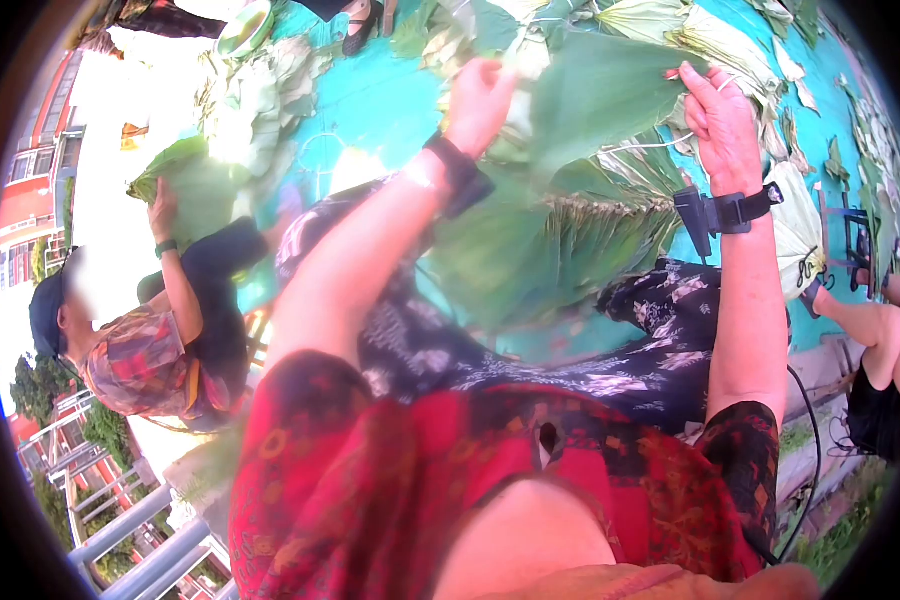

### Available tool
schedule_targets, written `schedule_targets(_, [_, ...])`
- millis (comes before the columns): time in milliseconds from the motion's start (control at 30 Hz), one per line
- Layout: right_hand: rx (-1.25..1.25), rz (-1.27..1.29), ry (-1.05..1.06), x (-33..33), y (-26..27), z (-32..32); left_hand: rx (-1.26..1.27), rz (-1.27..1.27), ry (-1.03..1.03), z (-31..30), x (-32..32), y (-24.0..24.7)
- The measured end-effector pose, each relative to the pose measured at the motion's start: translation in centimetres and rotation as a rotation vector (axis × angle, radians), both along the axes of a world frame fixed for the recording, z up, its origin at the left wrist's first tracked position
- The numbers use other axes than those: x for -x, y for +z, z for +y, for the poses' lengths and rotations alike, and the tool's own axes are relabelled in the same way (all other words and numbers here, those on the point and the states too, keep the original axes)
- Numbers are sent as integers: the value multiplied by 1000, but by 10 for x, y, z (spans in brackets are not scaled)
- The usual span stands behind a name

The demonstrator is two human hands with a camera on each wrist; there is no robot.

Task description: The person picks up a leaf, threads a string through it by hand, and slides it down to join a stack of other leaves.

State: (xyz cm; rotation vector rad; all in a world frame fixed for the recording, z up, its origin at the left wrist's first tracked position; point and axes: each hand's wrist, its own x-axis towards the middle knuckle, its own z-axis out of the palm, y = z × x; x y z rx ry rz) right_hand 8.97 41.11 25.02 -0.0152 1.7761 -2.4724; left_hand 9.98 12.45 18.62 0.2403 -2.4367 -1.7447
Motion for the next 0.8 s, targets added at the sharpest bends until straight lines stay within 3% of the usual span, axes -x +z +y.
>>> schedule_targets(67, [-63,-4,139,-11,7,-21,164,288,-88,7,5,18])
schedule_targets(167, [-123,-24,333,-29,13,-46,471,703,-418,16,0,67])
schedule_targets(267, [-81,-42,419,-31,11,-54,151,216,-750,16,-18,94])
schedule_targets(367, [-104,-50,345,-34,15,-59,-245,-167,-712,13,-22,91])
schedule_targets(500, [-205,31,163,-28,8,-61,-289,-262,-567,0,-17,92])
schedule_targets(700, [-1030,405,380,-30,-16,-65,-344,-319,-668,-4,-21,112])
schedule_targets(733, [-1079,397,387,-37,-8,-70,-346,-335,-681,-2,-22,111])
schedule_targets(800, [-951,433,387,-38,-9,-73,-338,-355,-700,1,-24,106])
